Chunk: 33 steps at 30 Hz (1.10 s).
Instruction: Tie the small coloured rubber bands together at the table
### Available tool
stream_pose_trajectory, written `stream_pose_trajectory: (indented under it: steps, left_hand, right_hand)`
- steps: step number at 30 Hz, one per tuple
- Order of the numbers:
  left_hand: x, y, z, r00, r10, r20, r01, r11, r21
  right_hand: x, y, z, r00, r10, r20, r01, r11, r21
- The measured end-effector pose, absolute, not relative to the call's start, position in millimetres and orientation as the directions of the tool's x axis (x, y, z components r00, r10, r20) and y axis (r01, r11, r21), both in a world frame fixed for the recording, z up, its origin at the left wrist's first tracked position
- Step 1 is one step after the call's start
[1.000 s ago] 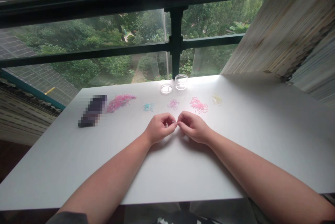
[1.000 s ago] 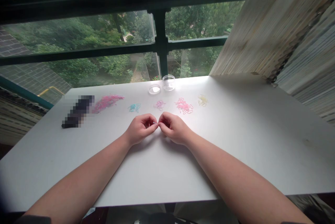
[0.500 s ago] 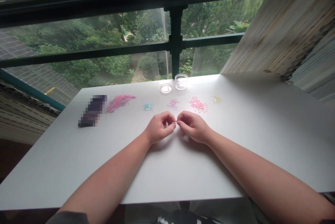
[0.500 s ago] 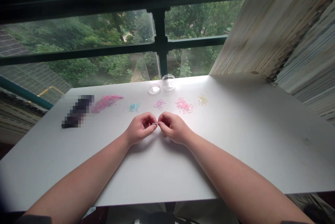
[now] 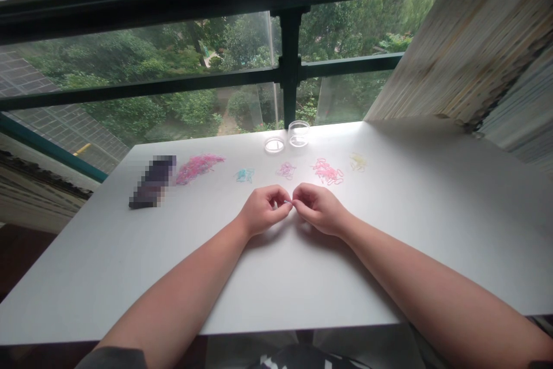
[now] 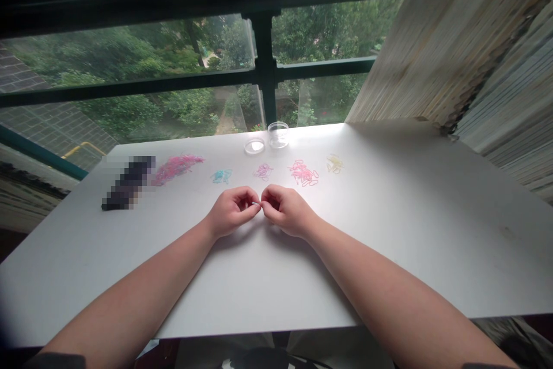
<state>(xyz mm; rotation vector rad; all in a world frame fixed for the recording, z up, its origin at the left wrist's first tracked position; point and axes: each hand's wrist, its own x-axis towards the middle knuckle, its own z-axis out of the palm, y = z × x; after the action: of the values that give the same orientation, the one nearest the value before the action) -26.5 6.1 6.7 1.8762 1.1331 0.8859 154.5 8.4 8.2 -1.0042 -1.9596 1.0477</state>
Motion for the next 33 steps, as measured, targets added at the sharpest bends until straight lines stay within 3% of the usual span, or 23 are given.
stream_pose_trajectory:
  steps: [6, 15, 21, 26, 33]
  left_hand:
    - [-25.7, 5.4, 8.5, 0.368, 0.911, 0.187, 0.403, -0.338, 0.851]
    - [-28.3, 7.8, 7.4, 0.392, 0.899, 0.195, 0.321, -0.332, 0.887]
    - [-31.9, 8.7, 4.7, 0.468, 0.847, 0.251, 0.186, -0.373, 0.909]
    - [-28.6, 6.2, 6.0, 0.378, 0.895, 0.235, 0.292, -0.357, 0.887]
    - [-28.7, 7.2, 7.5, 0.324, 0.92, 0.22, 0.353, -0.333, 0.874]
  right_hand:
    - [152.3, 7.9, 8.9, -0.447, 0.869, 0.21, 0.249, 0.347, -0.904]
    - [153.0, 8.2, 11.8, -0.487, 0.864, 0.126, 0.052, 0.172, -0.984]
    - [152.4, 6.4, 11.0, -0.443, 0.885, 0.142, 0.176, 0.24, -0.955]
    - [152.6, 6.1, 10.8, -0.408, 0.899, 0.157, 0.277, 0.286, -0.917]
    - [154.6, 9.1, 9.3, -0.416, 0.895, 0.163, 0.287, 0.299, -0.91]
